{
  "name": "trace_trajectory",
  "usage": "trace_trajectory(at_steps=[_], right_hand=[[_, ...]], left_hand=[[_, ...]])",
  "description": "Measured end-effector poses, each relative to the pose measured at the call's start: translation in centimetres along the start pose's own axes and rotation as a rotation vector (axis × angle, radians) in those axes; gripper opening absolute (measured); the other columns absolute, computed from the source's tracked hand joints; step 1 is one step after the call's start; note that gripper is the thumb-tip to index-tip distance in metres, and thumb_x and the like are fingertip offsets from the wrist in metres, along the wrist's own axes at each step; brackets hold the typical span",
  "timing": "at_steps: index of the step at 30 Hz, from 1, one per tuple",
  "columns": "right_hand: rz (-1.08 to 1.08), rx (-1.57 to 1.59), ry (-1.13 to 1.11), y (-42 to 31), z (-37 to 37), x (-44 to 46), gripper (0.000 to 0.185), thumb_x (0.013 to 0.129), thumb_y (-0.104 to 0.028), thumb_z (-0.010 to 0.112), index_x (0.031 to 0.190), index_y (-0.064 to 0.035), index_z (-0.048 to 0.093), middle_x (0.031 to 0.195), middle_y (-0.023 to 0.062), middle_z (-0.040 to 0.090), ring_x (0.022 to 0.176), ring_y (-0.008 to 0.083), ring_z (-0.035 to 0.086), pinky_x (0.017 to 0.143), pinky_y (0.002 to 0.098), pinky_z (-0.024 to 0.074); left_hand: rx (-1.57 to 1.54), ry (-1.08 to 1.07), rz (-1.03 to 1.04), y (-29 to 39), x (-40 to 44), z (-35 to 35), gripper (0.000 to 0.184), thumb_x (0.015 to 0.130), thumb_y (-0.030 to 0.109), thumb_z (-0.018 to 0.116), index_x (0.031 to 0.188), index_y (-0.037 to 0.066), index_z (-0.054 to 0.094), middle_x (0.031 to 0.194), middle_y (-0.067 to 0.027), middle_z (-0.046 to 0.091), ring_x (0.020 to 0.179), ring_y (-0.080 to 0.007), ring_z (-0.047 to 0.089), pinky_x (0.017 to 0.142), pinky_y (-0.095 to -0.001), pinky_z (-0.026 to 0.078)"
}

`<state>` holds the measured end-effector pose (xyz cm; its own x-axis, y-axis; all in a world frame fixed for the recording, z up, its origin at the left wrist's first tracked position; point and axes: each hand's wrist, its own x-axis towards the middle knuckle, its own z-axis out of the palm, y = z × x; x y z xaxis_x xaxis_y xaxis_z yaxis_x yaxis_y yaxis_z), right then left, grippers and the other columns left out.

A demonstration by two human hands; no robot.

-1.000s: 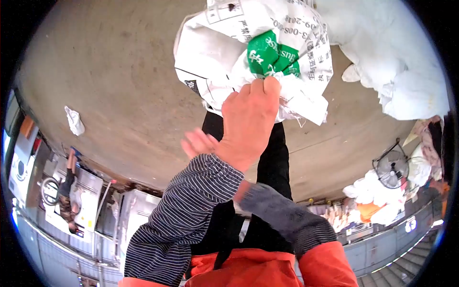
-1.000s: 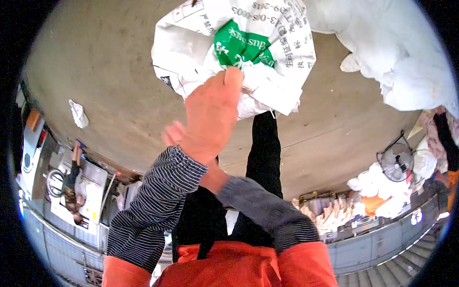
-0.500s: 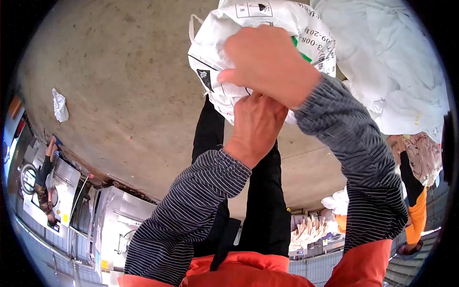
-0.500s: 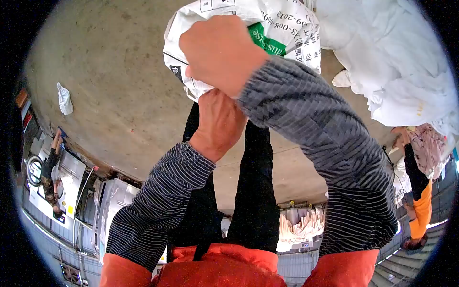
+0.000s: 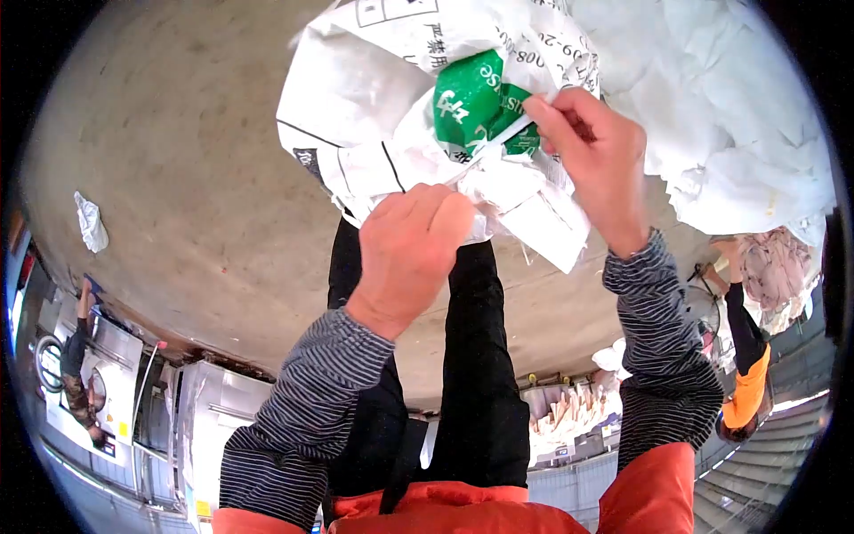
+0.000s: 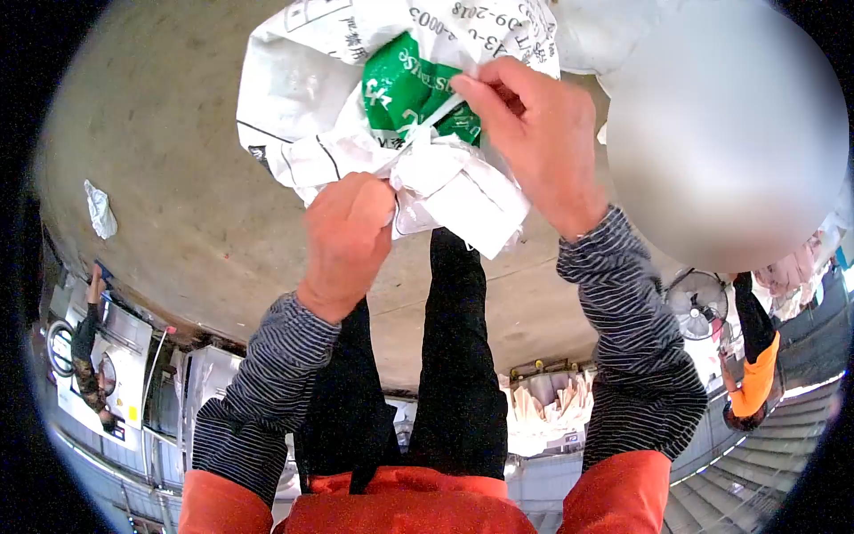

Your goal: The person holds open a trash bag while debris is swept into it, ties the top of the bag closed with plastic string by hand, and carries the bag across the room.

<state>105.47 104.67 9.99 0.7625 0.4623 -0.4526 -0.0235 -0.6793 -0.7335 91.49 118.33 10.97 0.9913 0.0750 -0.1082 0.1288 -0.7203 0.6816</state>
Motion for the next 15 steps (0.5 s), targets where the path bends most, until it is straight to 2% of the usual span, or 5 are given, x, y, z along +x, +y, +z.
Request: trace_trajectory(at_steps=[6, 8, 11, 14, 15], right_hand=[[0.334, 0.327, 0.239, 2.2, 2.4, -4.5, 0.018, 0.081, -0.017, 0.06, 0.075, -0.0004, 0.057, 0.055, 0.0032, 0.055, 0.05, 0.0064, 0.051, 0.047, 0.0209, 0.0391], [0.422, 0.639, 0.317, 1.1, 2.9, -5.2, 0.017, 0.083, -0.018, 0.058, 0.082, -0.0004, 0.059, 0.071, 0.0023, 0.06, 0.063, 0.0061, 0.055, 0.058, 0.0199, 0.043], [0.509, 0.942, 0.352, 0.8, 2.6, -5.7, 0.018, 0.087, -0.02, 0.053, 0.088, -0.0019, 0.056, 0.083, 0.0056, 0.06, 0.077, 0.011, 0.057, 0.069, 0.0229, 0.044], [0.6, 1.424, 0.423, 0.1, 2.3, -4.4, 0.022, 0.092, -0.024, 0.044, 0.087, -0.0039, 0.051, 0.077, 0.0058, 0.055, 0.075, 0.0136, 0.053, 0.068, 0.0256, 0.0421], [0.472, 1.634, 0.254, 1.9, 2.2, -4.4, 0.025, 0.093, -0.026, 0.04, 0.083, -0.0046, 0.048, 0.073, 0.0047, 0.051, 0.07, 0.0138, 0.048, 0.065, 0.0264, 0.0402]], left_hand=[[-0.182, -0.184, -0.075, -0.4, 0.2, -1.2, 0.021, 0.058, -0.002, 0.061, 0.069, 0.005, 0.045, 0.065, -0.0079, 0.046, 0.058, -0.0246, 0.05, 0.045, -0.0317, 0.04], [-0.203, -0.154, -0.045, -0.9, 0.2, -1.6, 0.023, 0.061, -0.004, 0.063, 0.068, 0.005, 0.044, 0.063, -0.0045, 0.044, 0.053, -0.0169, 0.047, 0.042, -0.0281, 0.035], [-0.728, -0.297, -0.61, -1.6, 0.4, -3.2, 0.021, 0.076, 0.004, 0.058, 0.068, 0.007, 0.039, 0.063, 0.0051, 0.036, 0.056, -0.0019, 0.032, 0.045, -0.0196, 0.024], [-1.074, -0.371, -0.668, -2.1, 2.2, -3.7, 0.023, 0.081, 0.011, 0.05, 0.069, 0.009, 0.03, 0.061, 0.0009, 0.032, 0.053, -0.0085, 0.032, 0.049, -0.0207, 0.028], [-1.083, -0.411, -0.682, -1.9, 2.8, -3.9, 0.023, 0.087, 0.018, 0.041, 0.068, 0.01, 0.03, 0.061, 0.0006, 0.032, 0.053, -0.0089, 0.032, 0.048, -0.0214, 0.027]])
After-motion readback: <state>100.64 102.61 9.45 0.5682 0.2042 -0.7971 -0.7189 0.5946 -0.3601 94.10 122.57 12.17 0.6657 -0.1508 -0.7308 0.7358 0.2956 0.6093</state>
